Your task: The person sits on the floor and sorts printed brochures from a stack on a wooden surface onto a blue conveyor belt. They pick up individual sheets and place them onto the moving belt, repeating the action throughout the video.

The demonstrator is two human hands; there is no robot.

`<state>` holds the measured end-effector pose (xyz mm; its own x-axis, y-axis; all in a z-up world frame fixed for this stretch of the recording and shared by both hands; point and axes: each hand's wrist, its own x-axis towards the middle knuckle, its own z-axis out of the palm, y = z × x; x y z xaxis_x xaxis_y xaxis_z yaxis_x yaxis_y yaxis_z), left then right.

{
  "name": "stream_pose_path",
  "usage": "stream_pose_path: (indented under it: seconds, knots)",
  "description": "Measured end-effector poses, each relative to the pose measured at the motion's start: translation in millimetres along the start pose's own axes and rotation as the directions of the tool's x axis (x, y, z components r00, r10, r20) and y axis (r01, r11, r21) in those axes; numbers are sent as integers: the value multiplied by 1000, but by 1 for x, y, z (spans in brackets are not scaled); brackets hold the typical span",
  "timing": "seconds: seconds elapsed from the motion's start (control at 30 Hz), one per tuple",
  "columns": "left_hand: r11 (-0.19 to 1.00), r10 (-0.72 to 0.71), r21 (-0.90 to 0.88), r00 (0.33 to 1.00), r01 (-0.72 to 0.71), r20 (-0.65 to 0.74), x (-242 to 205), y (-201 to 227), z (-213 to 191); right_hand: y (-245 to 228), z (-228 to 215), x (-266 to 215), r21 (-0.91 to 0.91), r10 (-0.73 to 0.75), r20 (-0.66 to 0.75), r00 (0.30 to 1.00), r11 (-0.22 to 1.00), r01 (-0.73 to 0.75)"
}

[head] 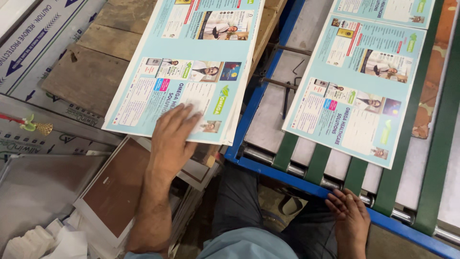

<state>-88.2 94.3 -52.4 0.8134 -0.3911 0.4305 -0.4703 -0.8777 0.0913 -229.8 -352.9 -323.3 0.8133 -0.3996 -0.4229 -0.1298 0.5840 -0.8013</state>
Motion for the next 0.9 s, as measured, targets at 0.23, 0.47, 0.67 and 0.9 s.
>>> stream_pose_path:
  seconds: [0.23, 0.47, 0.67, 0.9]
  knots:
    - [985, -87, -153, 995, 79, -47, -5, -15, 5, -21, 47, -15, -62, 2, 48, 999, 998, 1]
    - [983, 13, -183, 996, -29, -88, 6, 42, 15, -58, 151, -62, -210, 35, 412, 911, 976, 58]
    - [959, 256, -171, 946, -224, 198, -5, 150, 36, -52, 199, -81, 157, 99, 490, 866, 967, -199]
    - [989, 136, -95, 965, -117, 224, -4, 89, 13, -56, 119, -18, 84, -158, -5, 987, 984, 158]
